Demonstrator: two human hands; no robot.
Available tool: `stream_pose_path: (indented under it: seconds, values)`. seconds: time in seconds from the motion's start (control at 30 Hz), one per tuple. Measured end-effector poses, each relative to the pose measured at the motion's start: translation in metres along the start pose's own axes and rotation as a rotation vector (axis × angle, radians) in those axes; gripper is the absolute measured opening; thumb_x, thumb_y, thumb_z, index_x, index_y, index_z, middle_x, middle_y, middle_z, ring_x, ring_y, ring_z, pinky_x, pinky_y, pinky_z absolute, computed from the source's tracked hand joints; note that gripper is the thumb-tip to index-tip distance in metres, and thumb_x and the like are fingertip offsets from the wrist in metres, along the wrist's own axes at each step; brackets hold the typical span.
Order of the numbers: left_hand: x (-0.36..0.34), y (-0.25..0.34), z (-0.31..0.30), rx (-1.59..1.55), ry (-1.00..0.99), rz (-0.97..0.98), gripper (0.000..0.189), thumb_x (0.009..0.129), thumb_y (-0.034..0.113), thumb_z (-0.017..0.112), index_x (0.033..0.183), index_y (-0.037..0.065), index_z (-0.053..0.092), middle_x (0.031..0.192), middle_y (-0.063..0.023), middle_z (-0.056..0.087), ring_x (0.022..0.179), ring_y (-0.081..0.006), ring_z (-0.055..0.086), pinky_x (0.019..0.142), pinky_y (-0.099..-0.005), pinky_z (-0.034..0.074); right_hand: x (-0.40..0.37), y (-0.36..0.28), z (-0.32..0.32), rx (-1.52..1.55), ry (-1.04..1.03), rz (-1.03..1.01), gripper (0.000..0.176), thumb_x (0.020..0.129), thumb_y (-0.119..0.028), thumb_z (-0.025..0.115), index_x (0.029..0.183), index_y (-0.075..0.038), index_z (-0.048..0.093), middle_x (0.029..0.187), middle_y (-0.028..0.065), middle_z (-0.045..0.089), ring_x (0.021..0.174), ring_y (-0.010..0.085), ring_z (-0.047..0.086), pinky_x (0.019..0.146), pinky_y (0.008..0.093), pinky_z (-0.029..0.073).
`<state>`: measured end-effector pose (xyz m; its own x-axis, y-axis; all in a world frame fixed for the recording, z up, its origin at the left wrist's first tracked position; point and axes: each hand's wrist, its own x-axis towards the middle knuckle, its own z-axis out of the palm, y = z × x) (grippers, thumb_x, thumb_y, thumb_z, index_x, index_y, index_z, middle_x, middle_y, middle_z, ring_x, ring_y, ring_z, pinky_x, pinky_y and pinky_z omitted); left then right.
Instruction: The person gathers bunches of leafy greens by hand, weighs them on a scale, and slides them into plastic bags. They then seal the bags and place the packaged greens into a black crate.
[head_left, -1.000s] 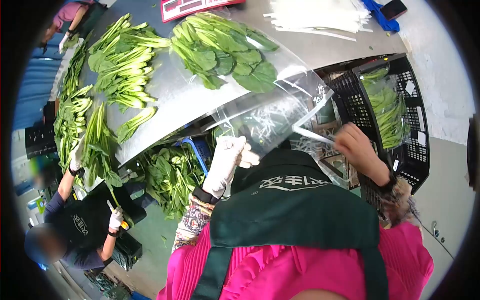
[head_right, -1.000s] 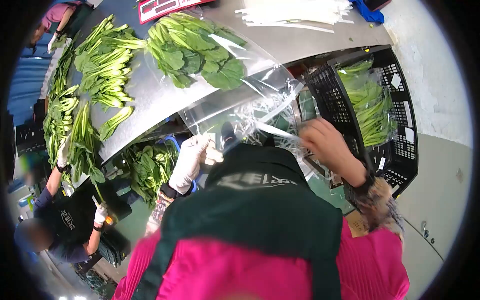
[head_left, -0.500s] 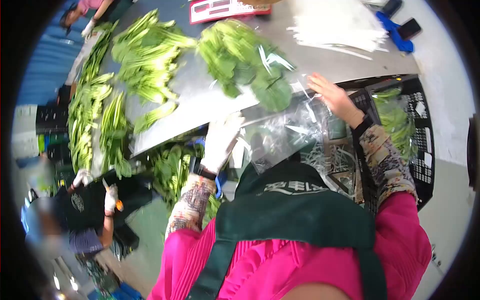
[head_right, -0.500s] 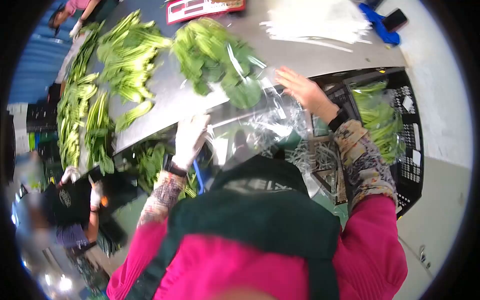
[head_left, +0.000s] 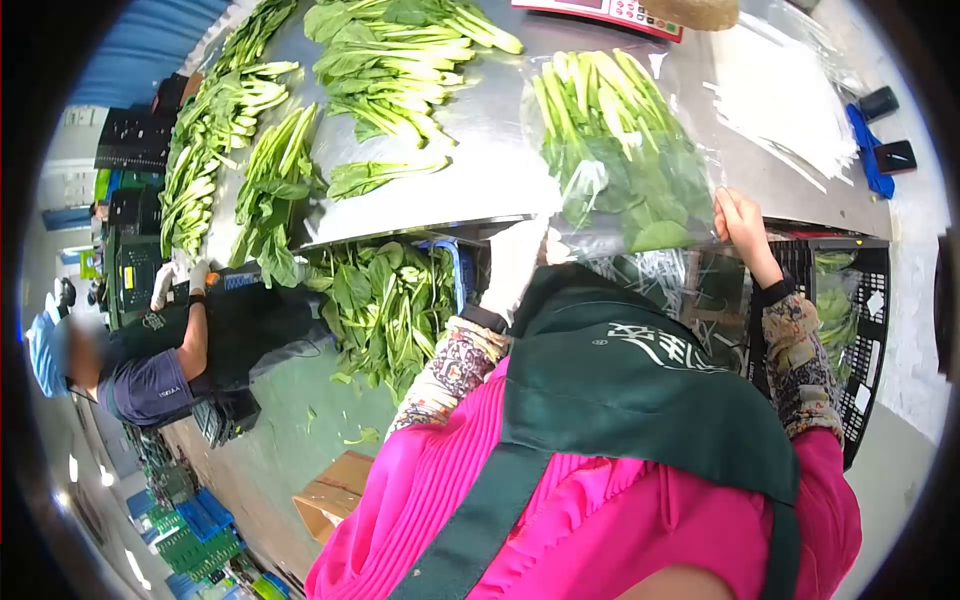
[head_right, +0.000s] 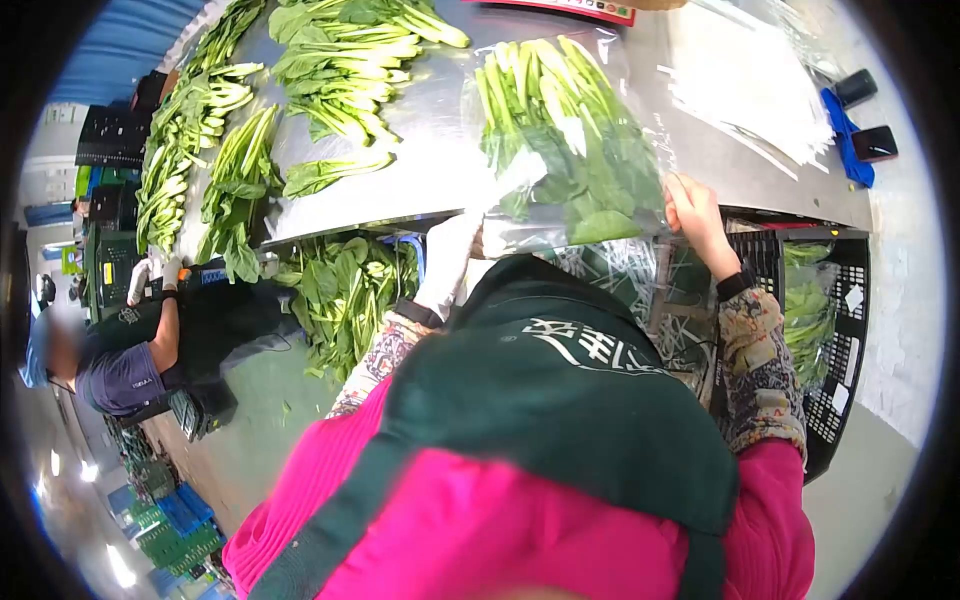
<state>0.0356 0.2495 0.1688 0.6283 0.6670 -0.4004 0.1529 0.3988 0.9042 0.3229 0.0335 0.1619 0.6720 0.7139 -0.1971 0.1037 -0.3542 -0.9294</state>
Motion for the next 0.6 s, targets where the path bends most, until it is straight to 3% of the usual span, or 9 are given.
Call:
stream_pose_path:
  seconds: [0.17, 0.23, 0.27, 0.33, 0.37, 0.43, 0.47, 0.5, 0.6]
  values:
    - [0.01, 0.003, -0.003, -0.036, -0.025, -0.123, 0.026, 0.089, 0.022, 0.06, 0.079, -0.002, 0.063, 0.073, -0.009, 0.066, 0.059, -0.0151, 0.062, 0.055, -0.0261, 0.047, -0.004, 0.002, 0.007, -0.062, 0.005, 0.12, 0.034, 0.096, -0.028, 0.045, 0.07, -0.007, 0.048, 0.051, -0.0001, 0.047, 0.041, 0.0084, 0.044, 0.041, 0.0232, 0.036]
    - [0.01, 0.015, 0.002, 0.879, 0.281, 0.311, 0.024, 0.086, 0.024, 0.062, 0.084, 0.0, 0.062, 0.071, -0.0102, 0.065, 0.056, -0.021, 0.061, 0.054, -0.0293, 0.048, -0.004, 0.002, 0.006, -0.052, -0.002, 0.156, 0.034, 0.096, -0.027, 0.044, 0.07, -0.005, 0.05, 0.053, 0.0, 0.048, 0.041, 0.0088, 0.043, 0.041, 0.0228, 0.036]
    - [0.006, 0.029, 0.007, 0.875, 0.308, 0.294, 0.028, 0.085, 0.027, 0.063, 0.101, 0.004, 0.062, 0.086, -0.0136, 0.066, 0.071, -0.0294, 0.064, 0.064, -0.035, 0.05, -0.002, 0.0, 0.005, -0.052, 0.018, 0.158, 0.034, 0.096, -0.027, 0.044, 0.07, -0.005, 0.05, 0.053, 0.0, 0.048, 0.041, 0.0088, 0.043, 0.041, 0.0228, 0.036]
    - [0.015, 0.037, 0.018, 0.975, 0.39, 0.84, 0.041, 0.084, 0.027, 0.063, 0.119, 0.007, 0.055, 0.111, -0.0169, 0.06, 0.098, -0.0363, 0.058, 0.086, -0.0427, 0.046, -0.004, -0.01, 0.008, -0.104, 0.023, 0.227, 0.034, 0.095, -0.027, 0.045, 0.072, -0.003, 0.054, 0.053, 0.0001, 0.048, 0.043, 0.0085, 0.045, 0.041, 0.0234, 0.036]
    - [0.022, 0.045, 0.028, 0.955, 0.338, 0.864, 0.041, 0.084, 0.027, 0.063, 0.119, 0.007, 0.055, 0.111, -0.0169, 0.06, 0.098, -0.0363, 0.058, 0.086, -0.0427, 0.046, -0.008, -0.019, 0.009, -0.159, 0.035, 0.218, 0.032, 0.094, -0.026, 0.046, 0.077, -0.001, 0.057, 0.053, 0.0017, 0.049, 0.045, 0.0091, 0.047, 0.043, 0.0259, 0.038]
    - [0.04, 0.067, 0.046, 1.303, -0.076, 1.008, 0.055, 0.083, 0.027, 0.062, 0.133, 0.009, 0.046, 0.138, -0.0159, 0.041, 0.125, -0.0382, 0.037, 0.103, -0.0463, 0.031, -0.005, -0.017, 0.011, -0.334, 0.097, 0.208, 0.027, 0.09, -0.026, 0.052, 0.084, -0.001, 0.058, 0.055, 0.0061, 0.053, 0.049, 0.0179, 0.054, 0.048, 0.0329, 0.043]
    - [0.067, 0.044, 0.045, 1.319, -0.178, 0.884, 0.062, 0.084, 0.03, 0.058, 0.139, 0.012, 0.038, 0.147, -0.0128, 0.029, 0.133, -0.0375, 0.024, 0.109, -0.05, 0.02, -0.005, -0.012, 0.011, -0.616, 0.266, -0.052, 0.025, 0.089, -0.027, 0.053, 0.092, -0.003, 0.057, 0.054, 0.0102, 0.056, 0.053, 0.0299, 0.058, 0.052, 0.0382, 0.046]
    - [0.078, 0.033, 0.043, 1.411, -0.202, 0.87, 0.062, 0.085, 0.033, 0.056, 0.14, 0.013, 0.037, 0.148, -0.0125, 0.028, 0.134, -0.0373, 0.024, 0.109, -0.0516, 0.02, -0.01, -0.044, 0.017, -0.711, 0.352, 0.101, 0.026, 0.088, -0.023, 0.055, 0.106, -0.005, 0.055, 0.071, 0.0158, 0.063, 0.069, 0.0362, 0.061, 0.062, 0.0417, 0.048]
    - [0.085, 0.027, 0.038, 1.552, -0.239, 0.773, 0.063, 0.087, 0.039, 0.052, 0.142, 0.015, 0.033, 0.149, -0.0111, 0.026, 0.134, -0.0368, 0.024, 0.108, -0.0544, 0.018, -0.009, -0.082, 0.03, -0.765, 0.534, -0.427, 0.042, 0.085, -0.016, 0.057, 0.124, -0.004, 0.048, 0.121, 0.0193, 0.053, 0.107, 0.0321, 0.054, 0.09, 0.0404, 0.043]
